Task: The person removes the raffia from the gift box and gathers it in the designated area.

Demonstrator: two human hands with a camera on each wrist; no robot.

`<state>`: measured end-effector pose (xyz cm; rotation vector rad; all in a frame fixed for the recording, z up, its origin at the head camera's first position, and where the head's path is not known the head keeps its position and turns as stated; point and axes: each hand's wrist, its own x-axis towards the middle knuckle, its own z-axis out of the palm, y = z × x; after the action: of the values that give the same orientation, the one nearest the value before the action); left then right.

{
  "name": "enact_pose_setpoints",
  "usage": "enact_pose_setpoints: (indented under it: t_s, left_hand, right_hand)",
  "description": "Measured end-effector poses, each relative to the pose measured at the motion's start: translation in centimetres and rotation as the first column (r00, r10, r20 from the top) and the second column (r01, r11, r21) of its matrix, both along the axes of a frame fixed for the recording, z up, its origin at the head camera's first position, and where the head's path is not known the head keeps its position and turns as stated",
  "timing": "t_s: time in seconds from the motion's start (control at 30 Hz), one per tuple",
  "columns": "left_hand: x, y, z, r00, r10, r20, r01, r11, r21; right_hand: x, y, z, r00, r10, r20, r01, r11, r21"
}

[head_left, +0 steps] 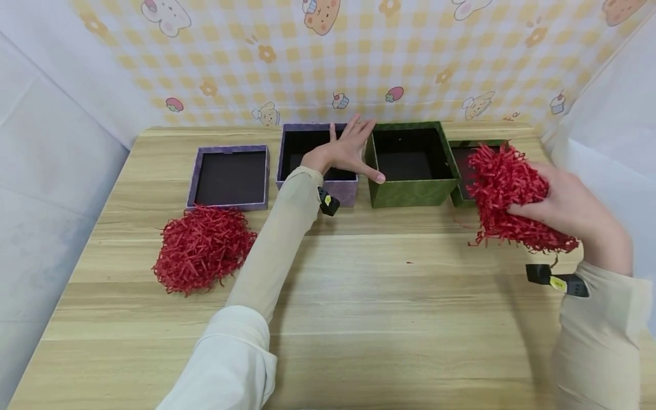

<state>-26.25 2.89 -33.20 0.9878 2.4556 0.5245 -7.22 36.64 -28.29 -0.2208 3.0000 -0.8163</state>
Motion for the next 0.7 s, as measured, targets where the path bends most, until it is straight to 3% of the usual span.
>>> enact_pose_setpoints:
  t_s: [0.23,0.47,0.7]
  left_hand:
    - [0.0,0.0,-0.1,1.000,0.005,-0.011,-0.005,1.000,-0.003]
    - [0.0,0.2,-0.2,1.000,-0.007,-0.005,0.007,1.000,0.007]
    - [-0.1,0.0,-0.3,1.000,0.012,-0.008,-0.012,1.000,0.004]
  right_hand:
    - [1.2,0.2,-1.4,0.999,0.049,-0.011,-0.049,0.999,0.015]
    - [3.0,0.2,-4.1,0.987,0.145,0.073,-0.153,0.982,0.114]
    - [3.9,-0.7,-5.9,0.976,0.166,0.141,-0.191,0.964,0.188]
